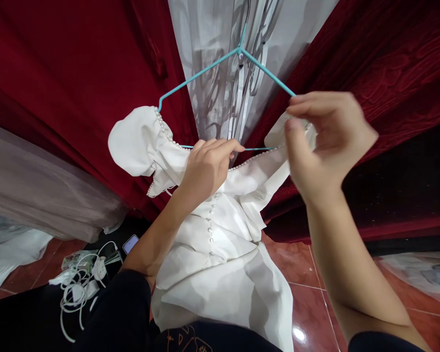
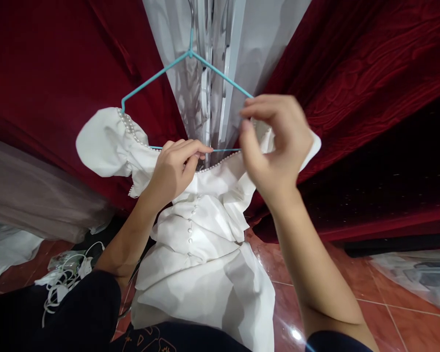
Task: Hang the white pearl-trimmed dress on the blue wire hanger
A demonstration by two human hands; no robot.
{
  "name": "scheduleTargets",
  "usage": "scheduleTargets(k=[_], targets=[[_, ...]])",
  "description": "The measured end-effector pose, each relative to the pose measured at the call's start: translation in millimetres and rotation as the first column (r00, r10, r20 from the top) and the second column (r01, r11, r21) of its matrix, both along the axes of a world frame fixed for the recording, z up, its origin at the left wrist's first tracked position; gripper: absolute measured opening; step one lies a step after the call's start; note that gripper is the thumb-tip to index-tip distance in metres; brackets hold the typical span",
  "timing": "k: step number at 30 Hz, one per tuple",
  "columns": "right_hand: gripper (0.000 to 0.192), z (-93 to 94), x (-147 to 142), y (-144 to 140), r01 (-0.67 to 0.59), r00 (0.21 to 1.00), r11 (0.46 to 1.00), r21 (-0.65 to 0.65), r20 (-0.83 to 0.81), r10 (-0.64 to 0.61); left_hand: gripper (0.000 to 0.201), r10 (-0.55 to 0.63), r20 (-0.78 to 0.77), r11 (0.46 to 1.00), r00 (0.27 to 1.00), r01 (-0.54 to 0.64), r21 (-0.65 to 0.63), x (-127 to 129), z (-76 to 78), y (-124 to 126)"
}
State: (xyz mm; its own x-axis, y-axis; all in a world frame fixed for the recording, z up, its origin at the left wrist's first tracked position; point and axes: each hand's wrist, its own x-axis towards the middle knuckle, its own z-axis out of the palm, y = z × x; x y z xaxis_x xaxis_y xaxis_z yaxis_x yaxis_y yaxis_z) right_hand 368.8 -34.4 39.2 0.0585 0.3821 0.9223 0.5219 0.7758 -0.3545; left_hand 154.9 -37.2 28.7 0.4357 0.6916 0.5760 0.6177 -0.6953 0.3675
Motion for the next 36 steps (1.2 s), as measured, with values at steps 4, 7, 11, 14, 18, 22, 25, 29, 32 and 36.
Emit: scheduleTargets(k=[4, 7, 11, 14, 18, 22, 25, 29, 32, 36], targets=[[0.021, -35.2, -25, -3, 0.013, 0.945, 0.990, -0.139, 0.326, 0.034, 0.032, 0.012, 0.001, 1.000, 1.000, -0.012, -0.012, 5, -5.5, 4], [0.026, -63.0, -36, 6, 0.162, 0.906, 0.979, -0.120, 0.412, -0.100, 0.028, 0.012, 0.007, 1.000, 1.000, -0.012, -0.011, 6, -10.6, 6], [0.023, -77.1, -44, 10, 0.203, 0.925, 0.975, -0.095, 0.345, -0.158, 0.027, 0.020, 0.014, 1.000, 1.000, -0.020, 0.009, 5, -16.5, 5], [0.035, -72.0, -48, 5, 0.192, 0.945, 0.968, -0.163, 0.298, -0.137, 0.019, 0.003, 0.087, 1.000, 0.996, -0.004, 0.011, 2, -18.1, 5], [0.039, -60.8, -49, -1, 0.173, 0.948, 0.967, -0.190, 0.297, -0.111, 0.033, 0.035, 0.238, 0.999, 0.971, -0.038, 0.006, -10, -13.0, 4], [0.028, -54.7, -48, -5, 0.140, 0.955, 0.973, -0.185, 0.286, -0.083, 0.031, 0.260, 0.311, 0.909, 0.914, -0.341, 0.242, -38, -4.9, 7], [0.028, -55.4, -49, -3, 0.139, 0.956, 0.965, -0.223, 0.285, -0.072, 0.041, 0.365, 0.348, 0.825, 0.863, -0.474, 0.309, -59, -3.0, 21], [0.027, -59.1, -49, 6, 0.184, 0.949, 0.959, -0.215, 0.293, -0.117, 0.039, 0.396, 0.364, 0.857, 0.843, -0.481, 0.182, -74, -3.0, 50], [0.026, -59.6, -42, 11, 0.228, 0.931, 0.956, -0.185, 0.328, -0.159, 0.030, 0.401, 0.373, 0.856, 0.836, -0.488, 0.173, -76, -0.5, 67], [0.024, -55.9, -31, 9, 0.251, 0.915, 0.957, -0.147, 0.358, -0.185, 0.032, 0.431, 0.341, 0.862, 0.836, -0.493, 0.120, -82, 6.3, 70]])
